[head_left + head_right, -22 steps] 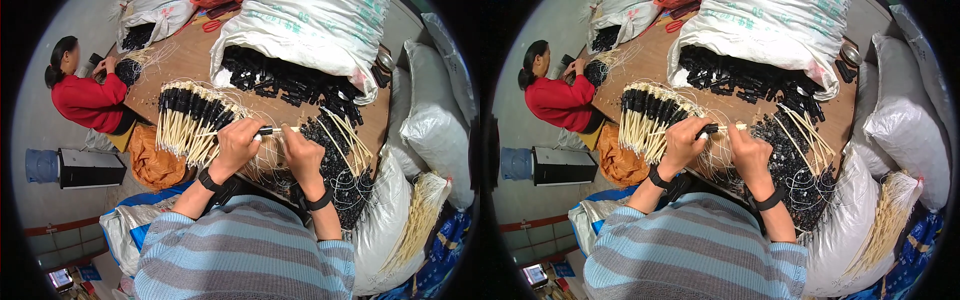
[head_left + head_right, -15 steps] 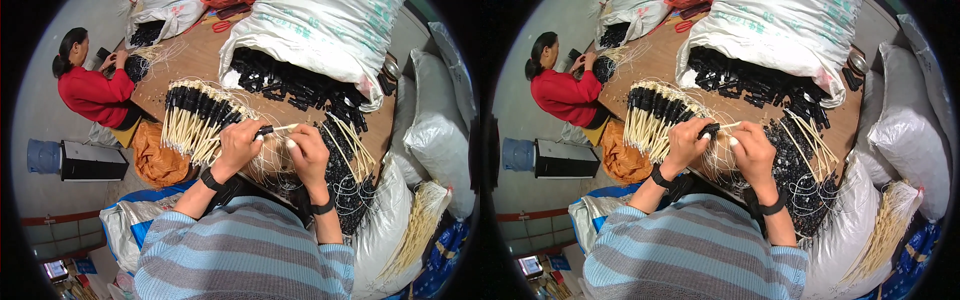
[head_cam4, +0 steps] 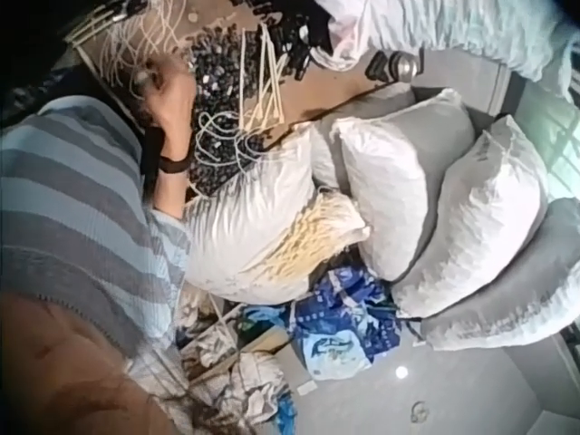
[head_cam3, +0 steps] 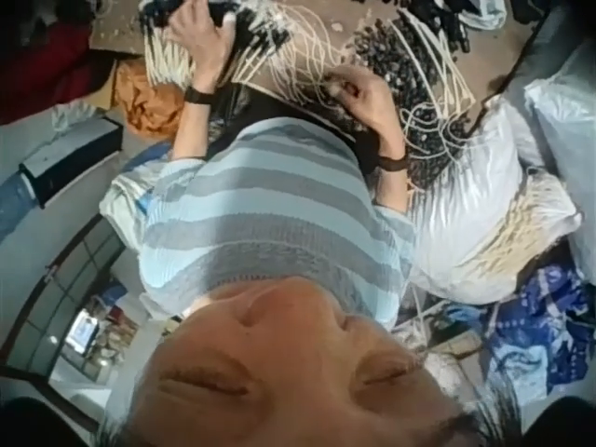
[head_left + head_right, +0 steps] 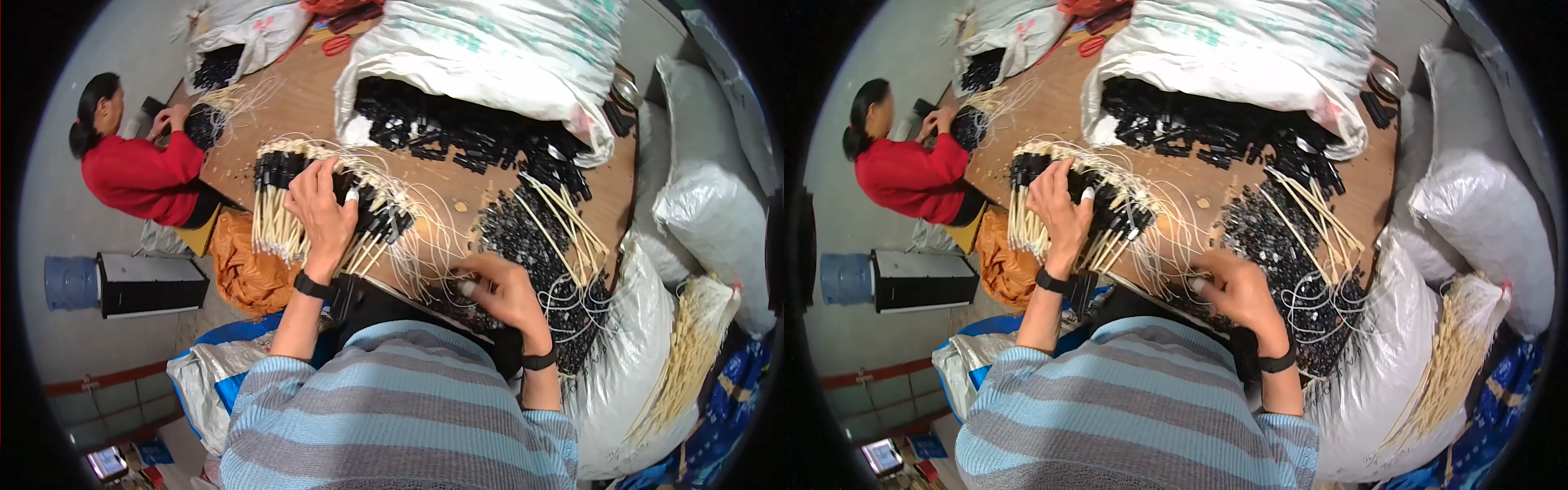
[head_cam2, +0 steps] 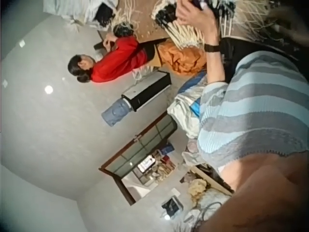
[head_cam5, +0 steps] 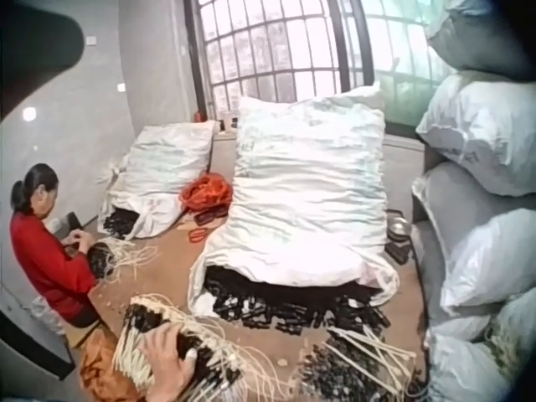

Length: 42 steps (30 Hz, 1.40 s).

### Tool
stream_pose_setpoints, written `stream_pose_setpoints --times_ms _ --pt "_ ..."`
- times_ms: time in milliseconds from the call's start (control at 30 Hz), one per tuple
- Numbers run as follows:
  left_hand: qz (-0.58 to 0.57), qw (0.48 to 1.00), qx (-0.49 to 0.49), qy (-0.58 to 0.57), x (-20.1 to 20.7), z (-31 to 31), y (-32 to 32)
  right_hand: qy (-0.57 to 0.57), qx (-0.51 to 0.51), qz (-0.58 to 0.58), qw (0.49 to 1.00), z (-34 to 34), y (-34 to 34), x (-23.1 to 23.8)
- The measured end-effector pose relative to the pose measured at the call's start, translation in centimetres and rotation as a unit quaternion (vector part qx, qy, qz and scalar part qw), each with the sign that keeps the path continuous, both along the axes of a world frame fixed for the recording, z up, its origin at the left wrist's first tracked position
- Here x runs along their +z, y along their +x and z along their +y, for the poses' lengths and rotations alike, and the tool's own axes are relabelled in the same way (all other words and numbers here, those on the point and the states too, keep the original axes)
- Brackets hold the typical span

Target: Assembling small black industrial components onto thin white sticks at a workbench.

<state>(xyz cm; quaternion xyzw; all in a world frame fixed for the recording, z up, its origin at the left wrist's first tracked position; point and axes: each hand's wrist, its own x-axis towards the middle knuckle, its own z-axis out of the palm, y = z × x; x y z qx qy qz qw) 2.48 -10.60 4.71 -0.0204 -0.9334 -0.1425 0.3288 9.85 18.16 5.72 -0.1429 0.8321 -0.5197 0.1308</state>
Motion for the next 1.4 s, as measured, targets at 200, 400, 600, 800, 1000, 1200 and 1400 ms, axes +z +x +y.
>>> stream_pose_setpoints --times_ms 200,400,600,800,1000,1200,1400 --pt "-0.066 0.909 -0.388 0.135 -1.4 11.0 -3.7 0.152 -0.292 0.097 0.939 7.5 -1.8 -4.4" --pt "-0.171 0.946 -0.277 0.002 -7.4 14.3 -10.0 0.35 -0.353 0.144 0.856 12.4 -2.4 -4.5" --pt "-0.182 0.926 -0.33 -0.005 -8.2 13.5 -8.8 0.428 -0.281 0.108 0.852 13.5 -2.8 -5.7" --pt "-0.319 0.844 -0.363 0.23 -5.4 12.2 -4.7 0.258 -0.218 0.249 0.908 9.3 -1.5 -2.5" --pt "-0.396 0.749 -0.337 0.411 -6.0 10.9 -4.0 0.073 -0.234 0.123 0.962 6.8 0.9 -2.3" --pt "-0.264 0.83 -0.445 0.208 -4.6 10.0 -3.6 0.091 -0.203 0.142 0.965 7.1 2.2 -1.7" --pt "-0.213 0.788 -0.578 0.019 -0.1 12.7 -0.1 0.218 -0.17 0.357 0.892 4.4 0.6 -1.8"
